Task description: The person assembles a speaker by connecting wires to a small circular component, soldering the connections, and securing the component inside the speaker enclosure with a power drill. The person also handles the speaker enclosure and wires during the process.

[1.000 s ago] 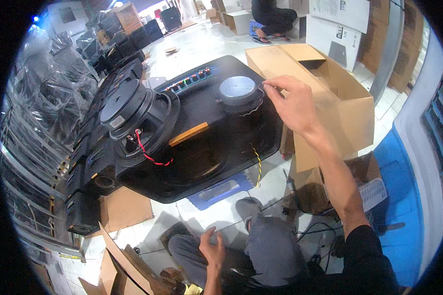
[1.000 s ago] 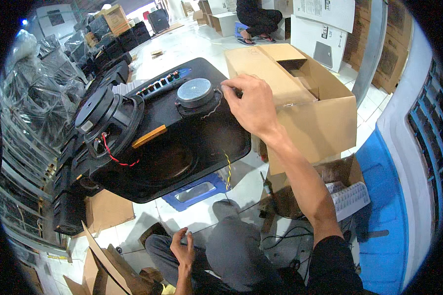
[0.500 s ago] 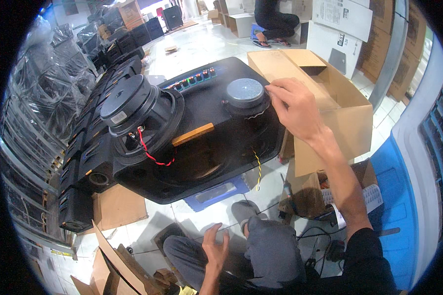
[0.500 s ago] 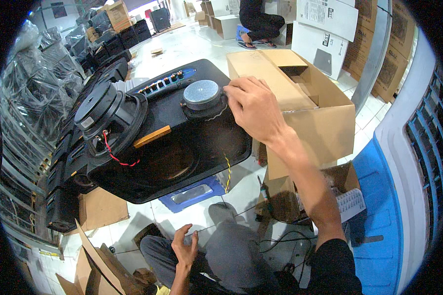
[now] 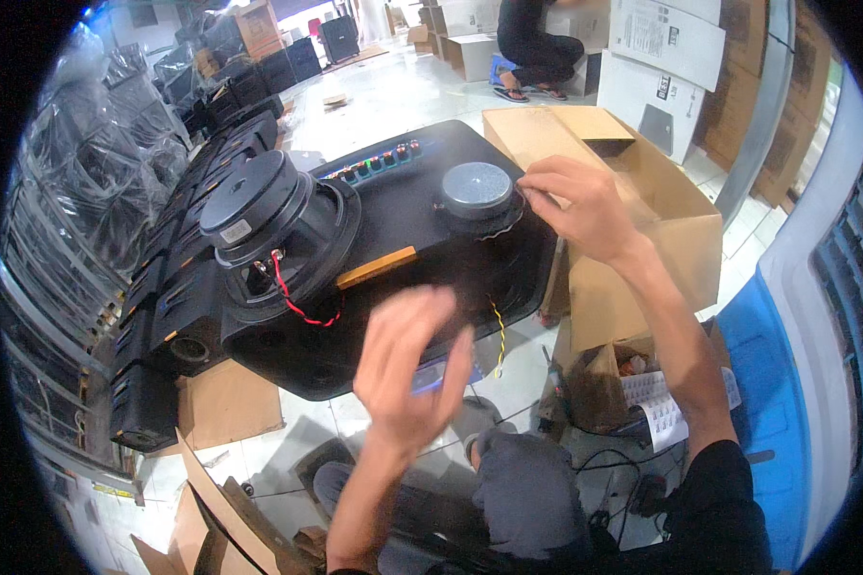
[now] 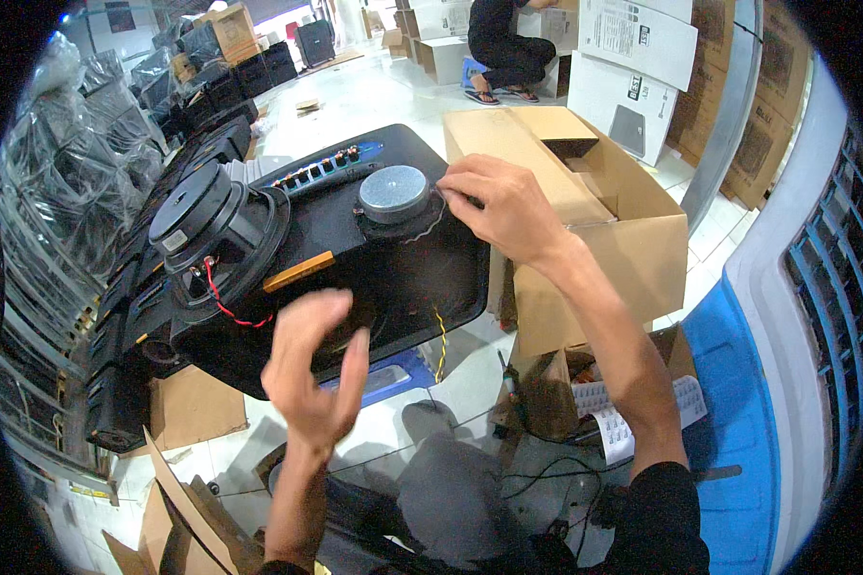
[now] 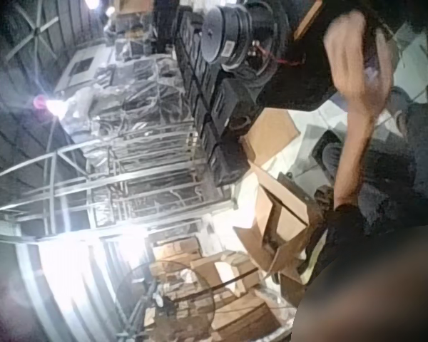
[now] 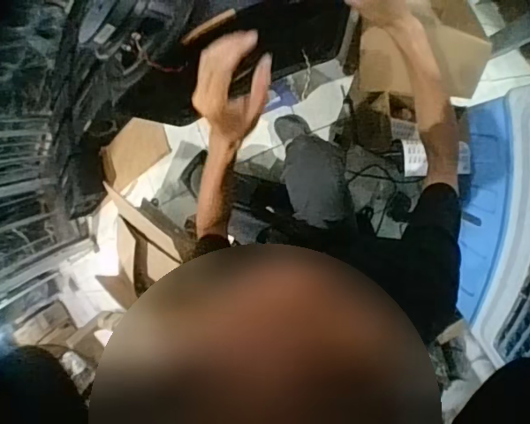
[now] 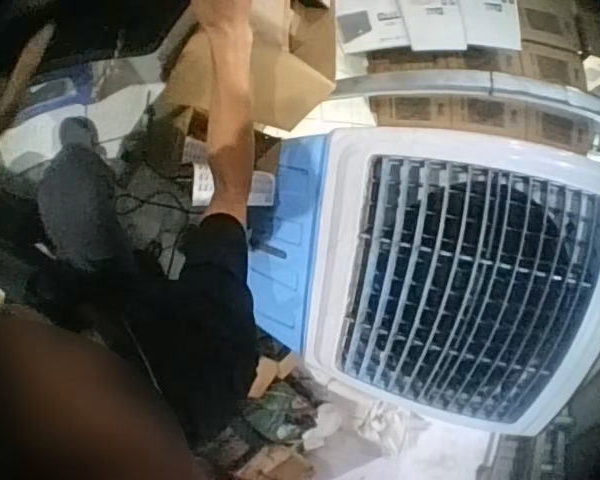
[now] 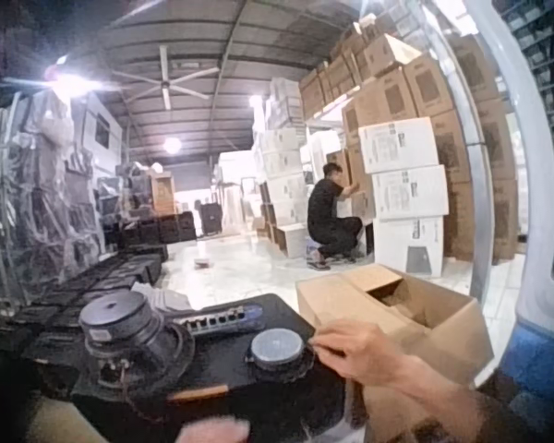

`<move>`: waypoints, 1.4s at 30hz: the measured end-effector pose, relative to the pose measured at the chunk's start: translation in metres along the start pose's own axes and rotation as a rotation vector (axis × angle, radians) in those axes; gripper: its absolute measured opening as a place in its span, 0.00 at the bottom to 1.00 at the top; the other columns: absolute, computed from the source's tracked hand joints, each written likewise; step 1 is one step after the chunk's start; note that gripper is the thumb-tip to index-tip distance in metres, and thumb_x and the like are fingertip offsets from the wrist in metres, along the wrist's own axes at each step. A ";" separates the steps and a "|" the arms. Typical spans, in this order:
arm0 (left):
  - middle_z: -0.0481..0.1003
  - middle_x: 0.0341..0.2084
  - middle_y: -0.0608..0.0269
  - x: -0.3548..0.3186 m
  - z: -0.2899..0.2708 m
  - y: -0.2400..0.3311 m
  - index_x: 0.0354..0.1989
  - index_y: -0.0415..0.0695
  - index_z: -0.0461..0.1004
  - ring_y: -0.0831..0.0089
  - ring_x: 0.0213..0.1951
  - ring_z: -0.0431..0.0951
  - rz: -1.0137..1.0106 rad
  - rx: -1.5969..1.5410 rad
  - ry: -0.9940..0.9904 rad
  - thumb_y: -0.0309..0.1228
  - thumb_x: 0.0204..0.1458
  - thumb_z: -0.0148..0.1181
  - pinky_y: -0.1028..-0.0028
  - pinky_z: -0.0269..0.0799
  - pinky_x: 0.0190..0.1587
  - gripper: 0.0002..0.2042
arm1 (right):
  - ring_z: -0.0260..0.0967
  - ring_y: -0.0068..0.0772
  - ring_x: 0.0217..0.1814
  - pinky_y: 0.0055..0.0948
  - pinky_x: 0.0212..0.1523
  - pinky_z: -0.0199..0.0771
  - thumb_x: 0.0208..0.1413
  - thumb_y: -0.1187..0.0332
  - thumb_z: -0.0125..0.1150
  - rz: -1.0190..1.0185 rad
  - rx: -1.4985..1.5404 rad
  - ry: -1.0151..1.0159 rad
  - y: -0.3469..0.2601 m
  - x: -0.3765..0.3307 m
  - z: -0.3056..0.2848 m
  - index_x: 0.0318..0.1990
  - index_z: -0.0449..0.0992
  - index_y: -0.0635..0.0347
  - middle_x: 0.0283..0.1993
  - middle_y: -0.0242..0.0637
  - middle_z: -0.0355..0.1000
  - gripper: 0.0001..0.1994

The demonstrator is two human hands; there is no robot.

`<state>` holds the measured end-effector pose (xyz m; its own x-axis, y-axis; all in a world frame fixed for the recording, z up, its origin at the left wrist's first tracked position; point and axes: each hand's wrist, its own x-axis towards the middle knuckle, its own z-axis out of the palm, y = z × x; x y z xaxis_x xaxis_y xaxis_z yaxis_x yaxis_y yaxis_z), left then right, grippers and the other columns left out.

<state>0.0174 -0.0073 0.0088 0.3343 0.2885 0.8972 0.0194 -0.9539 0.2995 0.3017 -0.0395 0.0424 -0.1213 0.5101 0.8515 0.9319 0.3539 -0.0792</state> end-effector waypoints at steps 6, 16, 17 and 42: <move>0.72 0.60 0.44 0.076 0.044 -0.027 0.61 0.36 0.70 0.48 0.64 0.69 0.034 0.231 -0.204 0.36 0.46 0.76 0.57 0.60 0.69 0.34 | 0.77 0.39 0.42 0.35 0.45 0.79 0.46 0.76 0.70 -0.249 -0.238 -0.013 0.002 -0.005 -0.001 0.40 0.81 0.63 0.44 0.37 0.77 0.11; 0.71 0.62 0.42 0.082 0.060 -0.047 0.64 0.31 0.66 0.47 0.65 0.69 -0.078 0.293 -0.301 0.47 0.45 0.76 0.54 0.55 0.72 0.43 | 0.78 0.39 0.42 0.35 0.45 0.78 0.49 0.79 0.65 -0.202 -0.113 -0.109 0.002 -0.001 -0.013 0.39 0.84 0.63 0.44 0.41 0.80 0.09; 0.71 0.61 0.42 0.081 0.060 -0.047 0.64 0.31 0.67 0.47 0.64 0.69 -0.073 0.293 -0.297 0.47 0.45 0.76 0.53 0.55 0.72 0.43 | 0.78 0.39 0.43 0.35 0.46 0.78 0.51 0.79 0.64 -0.132 -0.025 -0.062 0.002 -0.001 -0.014 0.40 0.84 0.64 0.44 0.42 0.81 0.09; 0.76 0.55 0.41 0.081 0.062 -0.046 0.61 0.34 0.70 0.49 0.60 0.74 -0.156 0.225 -0.247 0.46 0.44 0.76 0.53 0.58 0.71 0.39 | 0.57 0.51 0.76 0.42 0.74 0.56 0.62 0.71 0.56 0.416 0.190 -0.090 -0.038 -0.006 0.000 0.51 0.81 0.72 0.70 0.57 0.65 0.15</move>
<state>0.1018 0.0550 0.0476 0.5276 0.4297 0.7328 0.2861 -0.9021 0.3230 0.2668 -0.0559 0.0399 0.2127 0.7018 0.6798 0.8297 0.2377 -0.5050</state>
